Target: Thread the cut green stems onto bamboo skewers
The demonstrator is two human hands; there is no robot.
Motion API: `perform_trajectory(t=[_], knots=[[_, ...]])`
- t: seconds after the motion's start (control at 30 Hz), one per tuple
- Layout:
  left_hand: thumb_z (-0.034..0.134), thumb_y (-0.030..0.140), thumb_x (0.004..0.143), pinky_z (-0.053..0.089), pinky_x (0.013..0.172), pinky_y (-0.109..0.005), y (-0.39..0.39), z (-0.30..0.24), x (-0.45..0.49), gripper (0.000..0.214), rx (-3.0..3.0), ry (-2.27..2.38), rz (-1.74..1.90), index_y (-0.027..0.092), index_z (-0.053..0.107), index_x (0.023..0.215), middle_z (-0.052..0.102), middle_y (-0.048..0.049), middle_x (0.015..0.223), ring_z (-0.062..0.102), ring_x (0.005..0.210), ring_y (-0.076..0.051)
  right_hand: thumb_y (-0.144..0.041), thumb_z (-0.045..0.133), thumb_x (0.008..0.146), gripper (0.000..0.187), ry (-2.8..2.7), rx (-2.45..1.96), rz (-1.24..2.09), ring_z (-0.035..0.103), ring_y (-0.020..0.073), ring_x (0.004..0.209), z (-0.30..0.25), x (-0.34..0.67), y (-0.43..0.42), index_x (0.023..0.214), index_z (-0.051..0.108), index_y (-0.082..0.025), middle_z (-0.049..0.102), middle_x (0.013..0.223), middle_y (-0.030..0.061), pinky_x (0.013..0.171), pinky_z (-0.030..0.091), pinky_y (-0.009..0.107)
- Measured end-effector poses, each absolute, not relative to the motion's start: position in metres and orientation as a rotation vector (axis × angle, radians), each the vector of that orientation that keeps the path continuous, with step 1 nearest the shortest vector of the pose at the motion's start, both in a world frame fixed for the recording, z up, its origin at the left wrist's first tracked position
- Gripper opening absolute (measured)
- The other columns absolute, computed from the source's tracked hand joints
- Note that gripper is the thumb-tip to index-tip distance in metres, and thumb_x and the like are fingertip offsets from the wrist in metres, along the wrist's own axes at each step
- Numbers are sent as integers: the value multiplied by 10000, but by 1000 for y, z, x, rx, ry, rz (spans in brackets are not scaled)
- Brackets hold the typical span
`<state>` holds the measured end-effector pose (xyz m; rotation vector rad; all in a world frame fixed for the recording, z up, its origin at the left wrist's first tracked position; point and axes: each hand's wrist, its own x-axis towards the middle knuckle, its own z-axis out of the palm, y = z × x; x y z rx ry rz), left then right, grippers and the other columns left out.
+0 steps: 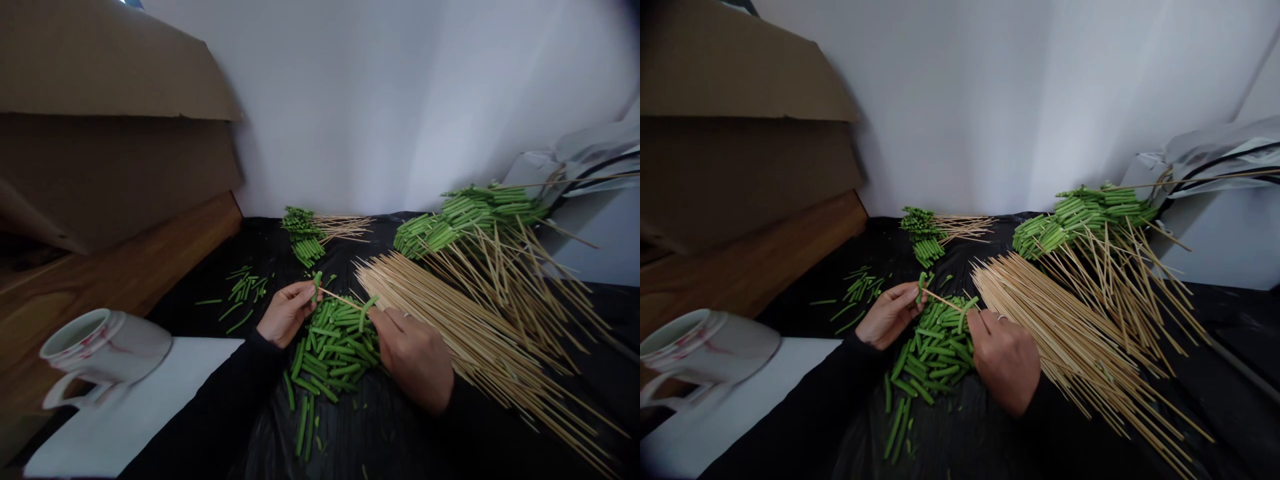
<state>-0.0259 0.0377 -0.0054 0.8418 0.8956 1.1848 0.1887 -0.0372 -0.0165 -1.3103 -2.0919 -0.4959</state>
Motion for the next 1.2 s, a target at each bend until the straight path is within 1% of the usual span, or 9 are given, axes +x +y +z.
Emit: perform_trajectory(t=[0.63,0.8,0.93,1.07,1.2], knots=[[873,311,584,477,671,-198,29,-6,-14,299,884,921,1230,119,748,776,689,-35,718,592,682,-94,-95,395,913,263,-2063,-1308,-489,493,155,551,-20,184,-35,964,646,-153,576,677,16,544,238,320],[855,326,611,468,696,-209,22,-3,-7,254,976,896,1175,116,729,678,670,-32,713,591,706,-109,-99,397,913,263,-2069,-1277,-468,497,153,553,-19,180,-34,976,648,-147,585,675,17,544,249,317],[843,333,626,453,687,-212,19,1,-5,244,1035,892,1169,122,723,654,663,-30,708,579,699,-115,-103,400,919,258,-2045,-1236,-476,493,146,566,-19,177,-32,983,648,-131,596,687,22,555,259,312],[814,327,670,423,628,-207,18,0,-5,220,1120,909,1143,128,722,659,665,-28,704,533,638,-97,-107,405,926,257,-2021,-1206,-494,484,142,575,-19,175,-32,1005,650,-120,594,691,27,560,265,308],[807,320,680,415,617,-211,15,-5,-1,215,1176,919,1105,130,720,628,680,-31,709,538,634,-100,-112,403,932,251,-2033,-1181,-502,469,141,569,-18,173,-31,960,652,-126,572,666,22,562,272,305]])
